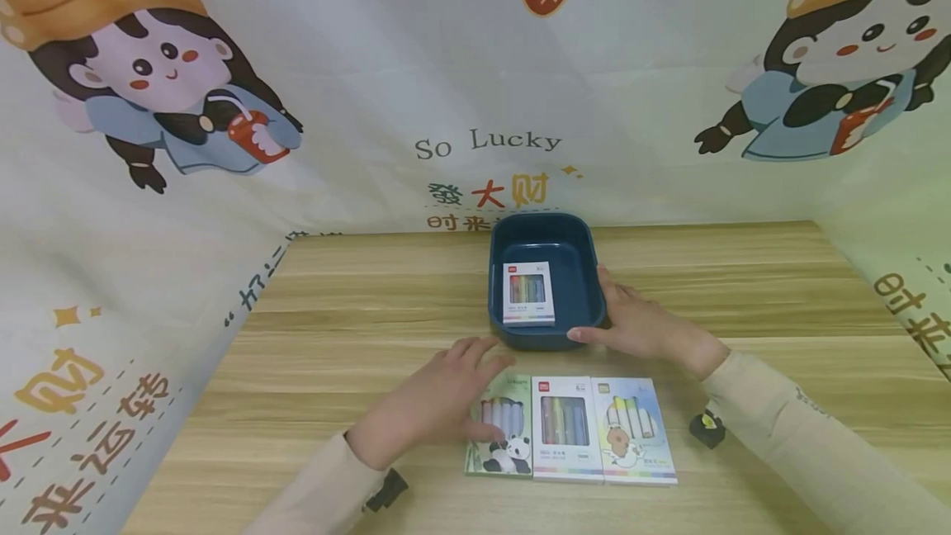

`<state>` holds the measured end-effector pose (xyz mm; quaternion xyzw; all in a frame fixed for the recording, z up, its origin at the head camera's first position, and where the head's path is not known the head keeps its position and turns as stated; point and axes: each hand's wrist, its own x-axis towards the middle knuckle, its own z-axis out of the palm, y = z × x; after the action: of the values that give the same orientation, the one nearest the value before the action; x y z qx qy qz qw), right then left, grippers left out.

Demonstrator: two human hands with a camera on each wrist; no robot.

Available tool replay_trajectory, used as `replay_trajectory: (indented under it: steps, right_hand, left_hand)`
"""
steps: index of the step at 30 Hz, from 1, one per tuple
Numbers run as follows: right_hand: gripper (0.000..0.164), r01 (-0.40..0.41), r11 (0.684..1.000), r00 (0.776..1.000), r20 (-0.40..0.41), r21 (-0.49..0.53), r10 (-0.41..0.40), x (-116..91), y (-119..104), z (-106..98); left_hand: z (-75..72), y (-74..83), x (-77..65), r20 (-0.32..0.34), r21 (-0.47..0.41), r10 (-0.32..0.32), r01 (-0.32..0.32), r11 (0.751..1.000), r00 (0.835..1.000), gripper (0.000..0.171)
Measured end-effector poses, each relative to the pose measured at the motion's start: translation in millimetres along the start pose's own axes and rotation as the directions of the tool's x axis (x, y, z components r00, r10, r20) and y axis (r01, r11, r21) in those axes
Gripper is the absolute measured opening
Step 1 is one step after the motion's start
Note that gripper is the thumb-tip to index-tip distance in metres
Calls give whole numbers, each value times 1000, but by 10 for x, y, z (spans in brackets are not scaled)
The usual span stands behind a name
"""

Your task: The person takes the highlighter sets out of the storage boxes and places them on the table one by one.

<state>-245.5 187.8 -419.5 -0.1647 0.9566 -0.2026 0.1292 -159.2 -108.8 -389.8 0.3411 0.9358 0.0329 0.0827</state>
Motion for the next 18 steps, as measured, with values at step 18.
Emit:
replay_trajectory:
  steps: [18]
  right_hand:
    - [124,4,1000,1000,-3,-10,-4,19,25,10]
  left_hand:
    - [-209,-23,47,-24,41,6,-5,999,1000,77]
